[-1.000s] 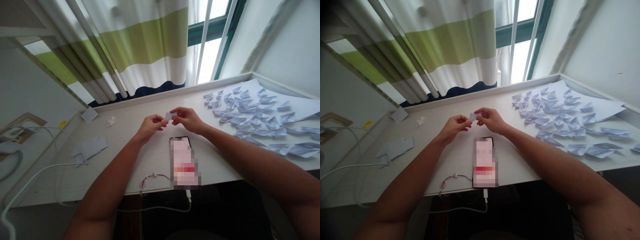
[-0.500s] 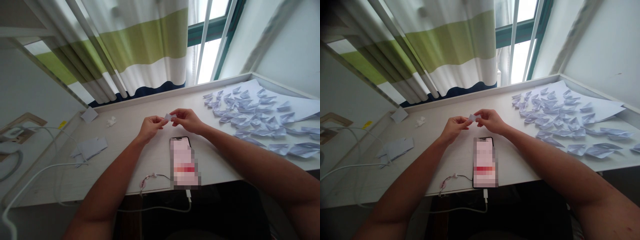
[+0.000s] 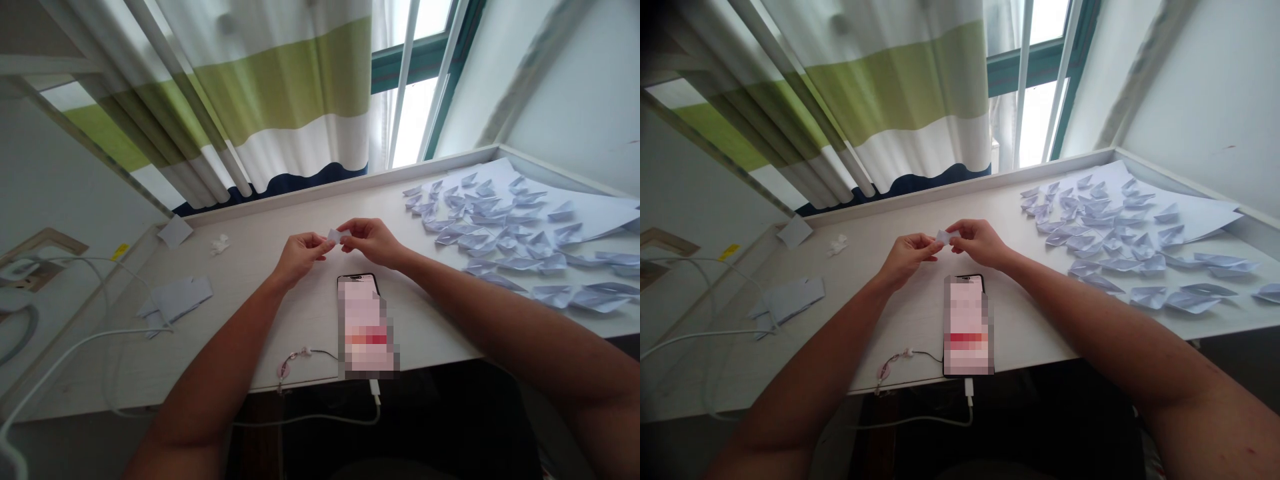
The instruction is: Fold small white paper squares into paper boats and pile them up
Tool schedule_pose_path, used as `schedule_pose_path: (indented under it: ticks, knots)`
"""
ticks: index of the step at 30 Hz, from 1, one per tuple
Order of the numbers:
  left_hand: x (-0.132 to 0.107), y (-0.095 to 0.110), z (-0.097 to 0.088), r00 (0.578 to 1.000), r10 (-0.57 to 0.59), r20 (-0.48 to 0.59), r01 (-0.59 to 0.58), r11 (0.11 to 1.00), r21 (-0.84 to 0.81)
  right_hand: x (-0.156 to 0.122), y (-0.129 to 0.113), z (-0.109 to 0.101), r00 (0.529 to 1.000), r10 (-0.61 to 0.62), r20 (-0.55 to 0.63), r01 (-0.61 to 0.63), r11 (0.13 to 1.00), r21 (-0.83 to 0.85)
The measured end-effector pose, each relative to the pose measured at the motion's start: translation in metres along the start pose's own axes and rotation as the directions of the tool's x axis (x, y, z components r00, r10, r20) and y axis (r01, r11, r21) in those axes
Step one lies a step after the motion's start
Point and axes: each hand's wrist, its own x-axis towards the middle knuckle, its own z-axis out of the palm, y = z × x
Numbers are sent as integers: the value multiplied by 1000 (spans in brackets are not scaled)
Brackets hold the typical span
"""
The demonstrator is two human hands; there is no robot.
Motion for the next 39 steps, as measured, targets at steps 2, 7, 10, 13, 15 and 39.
schedule_pose_path:
  ticks: [2, 7, 10, 13, 15, 39]
  knots:
    - [0, 0, -1, 1000, -6, 12, 6, 999, 34, 0, 0, 1, 1000, 3, -9, -3, 1000, -19]
    - [0, -2, -1, 1000, -3, 23, 1, 998, 64, -1, 2, 2, 1000, 22, -20, -23, 998, -51]
    - [0, -4, 1, 1000, -19, 4, 19, 1000, 23, 0, 2, 1, 1000, 18, -21, -19, 999, -34]
    - [2, -5, 2, 998, 10, -61, -13, 999, -49, 0, 2, 1, 1000, 18, -8, -19, 1000, -18]
    - [4, -6, 1, 997, 22, -76, -28, 996, -81, 0, 2, 1, 1000, 18, -2, -18, 1000, -10]
    - [4, -11, 3, 994, 110, 27, -108, 992, -58, -7, -6, 7, 994, -105, -37, 98, 981, -165]
